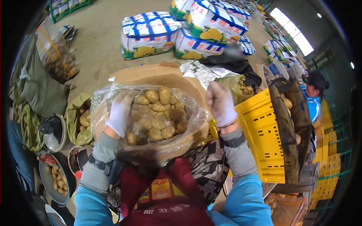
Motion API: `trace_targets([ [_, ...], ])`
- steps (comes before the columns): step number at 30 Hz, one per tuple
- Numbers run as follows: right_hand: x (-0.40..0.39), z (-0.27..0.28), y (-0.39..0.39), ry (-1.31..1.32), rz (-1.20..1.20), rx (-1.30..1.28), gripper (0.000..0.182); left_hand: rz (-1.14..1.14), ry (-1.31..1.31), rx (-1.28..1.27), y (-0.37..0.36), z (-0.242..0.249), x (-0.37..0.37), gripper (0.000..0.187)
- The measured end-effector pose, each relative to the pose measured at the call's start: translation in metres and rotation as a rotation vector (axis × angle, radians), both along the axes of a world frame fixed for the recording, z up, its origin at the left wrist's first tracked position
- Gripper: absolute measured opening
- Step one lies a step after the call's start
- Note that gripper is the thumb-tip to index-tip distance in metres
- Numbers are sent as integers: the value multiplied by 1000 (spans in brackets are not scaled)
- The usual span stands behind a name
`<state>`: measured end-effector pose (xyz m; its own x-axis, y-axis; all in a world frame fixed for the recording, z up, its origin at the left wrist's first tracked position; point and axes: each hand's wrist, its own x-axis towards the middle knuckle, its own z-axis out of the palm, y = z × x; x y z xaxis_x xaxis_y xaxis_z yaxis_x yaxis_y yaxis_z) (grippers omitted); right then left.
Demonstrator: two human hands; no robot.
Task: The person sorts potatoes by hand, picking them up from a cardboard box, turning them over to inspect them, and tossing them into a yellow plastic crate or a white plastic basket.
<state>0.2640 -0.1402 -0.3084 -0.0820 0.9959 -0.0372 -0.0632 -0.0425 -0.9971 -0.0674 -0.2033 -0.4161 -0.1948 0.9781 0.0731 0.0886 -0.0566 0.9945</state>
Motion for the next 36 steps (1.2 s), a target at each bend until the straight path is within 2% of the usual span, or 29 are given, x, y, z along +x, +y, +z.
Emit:
trace_targets([
  [2, -48, -33, 6, -363, 274, -298, 44, 50, -337, -237, -12, 61, 17, 34],
  [3, -66, -59, 19, -655, 472, -433, 50, 59, -340, -214, -15, 67, 16, 36],
  [4, -78, -102, 26, -719, 630, -467, 49, 68, -342, -190, -18, 69, 14, 38],
  [5, -84, -159, 41, -1082, 888, -289, 49, 80, -343, -168, -19, 71, 11, 40],
  [6, -85, -209, 43, -1376, 986, 109, 46, 98, -385, -209, -19, 76, 8, 41],
  [7, -93, -243, 43, -1451, 1130, 29, 46, 116, -426, -250, -17, 81, 6, 41],
  [8, -109, -247, 39, -1703, 1253, -102, 46, 132, -466, -289, -15, 82, 3, 42],
  [10, -114, -303, 35, -1782, 1408, -169, 50, 133, -468, -275, -12, 79, -4, 41],
  [11, -108, -346, 34, -1749, 1403, -203, 53, 136, -469, -279, -10, 80, -6, 40],
  [14, -105, -369, 27, -1725, 1322, -189, 64, 132, -521, -243, -8, 70, -14, 36],
  [16, -124, -288, 31, -1652, 1274, -233, 64, 136, -487, -246, -4, 73, -12, 35],
  [17, -123, -282, 38, -1510, 1128, -278, 62, 128, -507, -249, -3, 75, -10, 34],
  [18, -100, -341, 54, -1282, 965, -183, 67, 118, -527, -252, -4, 77, -8, 33],
  [19, -112, -282, 61, -995, 945, -608, 69, 106, -546, -253, -5, 79, -4, 33],
  [20, -115, -249, 60, -703, 787, -561, 80, 99, -532, -285, -4, 79, -1, 31],
  [22, -115, -192, 55, -352, 642, -500, 80, 75, -497, -344, 2, 65, 9, 29],
  [23, -112, -164, 51, -227, 613, -453, 80, 60, -532, -321, 8, 39, 13, 41],
  [24, -110, -134, 45, -103, 586, -403, 80, 49, -342, -261, 9, 34, 22, 48],
  [26, -115, -77, 18, -176, 458, -220, 75, 40, 37, -132, 1, 26, 44, 63],
  [27, -113, -64, 7, -135, 479, -70, 80, -40, -41, -34, 4, 8, 48, 69],
  [28, -112, -71, 2, -362, 389, -16, 86, -128, -125, 57, 6, -10, 52, 76],
  [30, -110, -50, -17, -654, 334, 411, 92, -126, 133, 115, 7, -8, 57, 73],
  [31, -111, -57, -19, -727, 255, 564, 84, -49, 466, 285, 3, -1, 61, 71],
  [34, -106, -44, -18, -1051, 302, 328, 73, -321, -130, -99, -7, 25, 60, 71],
  [35, -102, -58, -14, -996, 234, 480, 64, -358, -184, -111, -7, 33, 60, 67],
  [36, -99, -62, -12, -977, 220, 478, 59, -413, -268, -201, -7, 38, 57, 66],
])
